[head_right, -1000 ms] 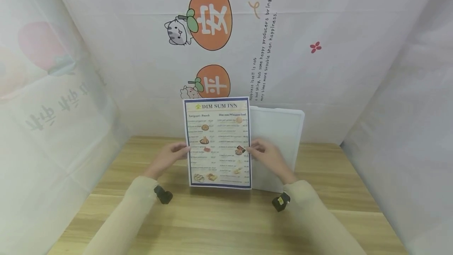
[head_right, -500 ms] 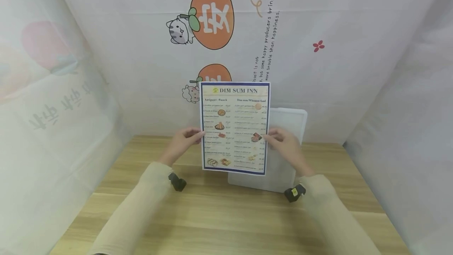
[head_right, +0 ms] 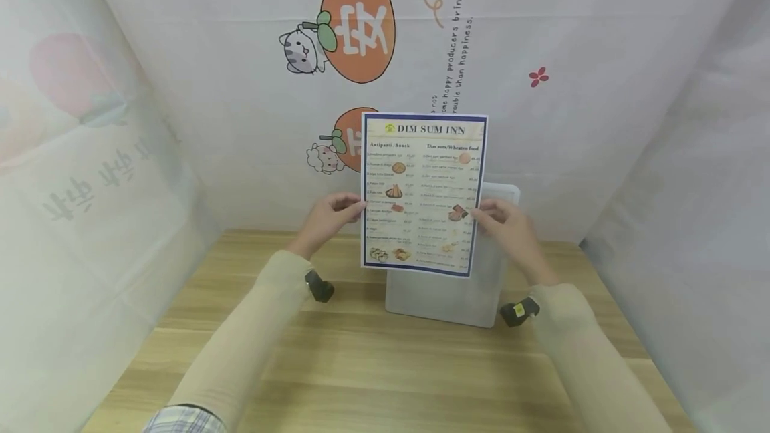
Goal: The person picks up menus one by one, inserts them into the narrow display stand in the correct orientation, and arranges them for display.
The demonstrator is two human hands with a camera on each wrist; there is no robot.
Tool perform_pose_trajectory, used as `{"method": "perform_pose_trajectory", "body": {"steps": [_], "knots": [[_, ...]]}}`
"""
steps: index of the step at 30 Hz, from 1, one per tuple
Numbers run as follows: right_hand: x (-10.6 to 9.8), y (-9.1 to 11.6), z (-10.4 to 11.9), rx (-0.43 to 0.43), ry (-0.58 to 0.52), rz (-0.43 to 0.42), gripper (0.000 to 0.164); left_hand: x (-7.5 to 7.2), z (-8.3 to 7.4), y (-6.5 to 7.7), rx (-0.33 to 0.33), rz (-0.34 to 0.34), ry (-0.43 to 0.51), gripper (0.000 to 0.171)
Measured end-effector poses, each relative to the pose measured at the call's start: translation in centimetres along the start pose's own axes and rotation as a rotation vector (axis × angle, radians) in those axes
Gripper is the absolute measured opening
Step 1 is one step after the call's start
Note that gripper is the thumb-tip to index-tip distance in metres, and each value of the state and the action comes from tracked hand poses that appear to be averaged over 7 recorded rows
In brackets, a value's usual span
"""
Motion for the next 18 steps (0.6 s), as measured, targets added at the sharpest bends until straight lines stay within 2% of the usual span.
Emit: {"method": "perform_pose_trajectory", "body": {"steps": [10,14,18], "knots": [[-2.6,-0.3,0.8,-0.056,-0.029,-0.065,0.041,0.6,-2.9,-2.1,0.074,-0.009,-0.033,0.032],[-3.6,-0.5,1.0,-0.055,-0.045,-0.087,0.037,0.8,-4.4,-2.7,0.1,-0.024,-0.048,0.029],[-4.8,-0.8,1.6,-0.043,-0.018,-0.12,0.042,0.9,-6.1,-3.4,0.135,-0.046,-0.063,0.026]]}}
Point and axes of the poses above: each hand's wrist, its own y-axis away from the middle knuckle, its own x-axis out of the palm, z = x × y, the point moved 5 cm from there along -y, towards the middle knuckle, and after that the axes turned 9 degrees about z, right-handed, at the moved point
